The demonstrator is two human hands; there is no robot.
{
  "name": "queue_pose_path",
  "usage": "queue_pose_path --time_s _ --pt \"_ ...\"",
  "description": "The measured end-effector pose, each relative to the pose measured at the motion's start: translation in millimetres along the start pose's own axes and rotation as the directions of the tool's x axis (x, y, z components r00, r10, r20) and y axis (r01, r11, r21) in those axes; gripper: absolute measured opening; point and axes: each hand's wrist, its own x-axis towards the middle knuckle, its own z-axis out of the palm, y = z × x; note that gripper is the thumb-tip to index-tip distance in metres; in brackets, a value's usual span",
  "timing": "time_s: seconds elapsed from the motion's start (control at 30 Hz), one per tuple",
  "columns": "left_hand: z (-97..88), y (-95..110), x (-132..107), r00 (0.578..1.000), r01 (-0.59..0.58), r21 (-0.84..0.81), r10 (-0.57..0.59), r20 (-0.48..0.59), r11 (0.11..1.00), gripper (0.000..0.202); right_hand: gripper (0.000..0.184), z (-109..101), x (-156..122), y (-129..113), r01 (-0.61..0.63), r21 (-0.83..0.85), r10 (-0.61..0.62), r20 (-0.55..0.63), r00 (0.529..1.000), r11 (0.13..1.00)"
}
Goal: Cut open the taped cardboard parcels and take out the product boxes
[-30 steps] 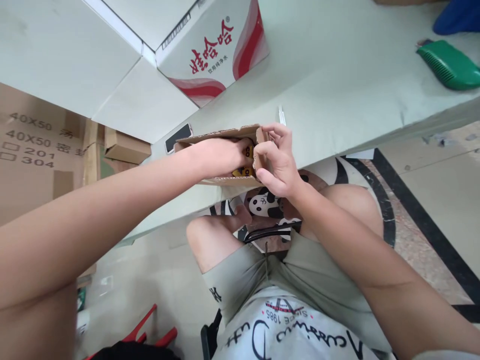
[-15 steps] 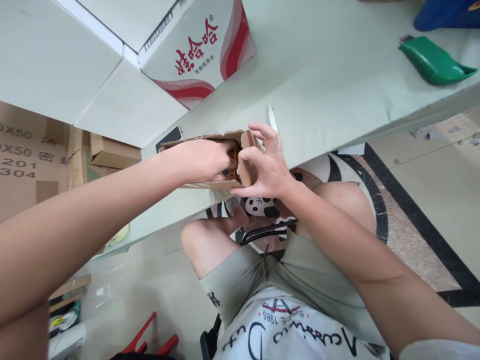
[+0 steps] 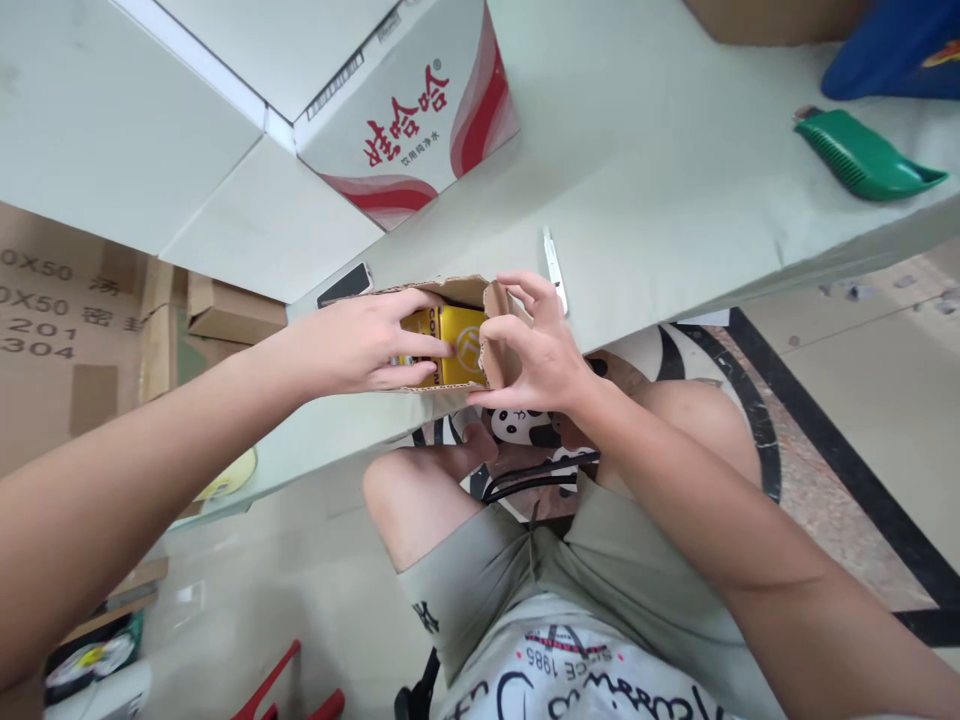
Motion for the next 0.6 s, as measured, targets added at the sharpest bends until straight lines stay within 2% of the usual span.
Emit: queue_pose_path --time_s 0.13,0.27,0.4,0.6 --pt "-2.9 1.5 -19.5 1.000 0.009 0.029 -0.010 0.027 1.000 0.039 0.072 3.7 -0.7 -2.1 0.021 0.011 -0.021 -0.006 1.000 1.000" --pt "-3.7 0.4 -38.0 0.994 0.094 -0.092 -0.098 -0.038 0.991 0.039 0.073 5.3 -1.7 -5.7 -0.036 -0.005 0.037 0.076 0.996 0.999" --pt "0.0 -2.6 -53.1 0.978 0.184 -0.196 -0.199 -0.060 0.963 0.034 0.074 6.6 -2.4 -7.6 -0.098 -0.020 0.100 0.143 0.985 0.995" --pt "8.1 -10.1 -81.0 0.962 0.258 -0.189 -0.270 -0.038 0.948 0.035 0.071 10.2 -3.1 -8.6 -0.080 0.044 0.075 0.111 0.991 0.996"
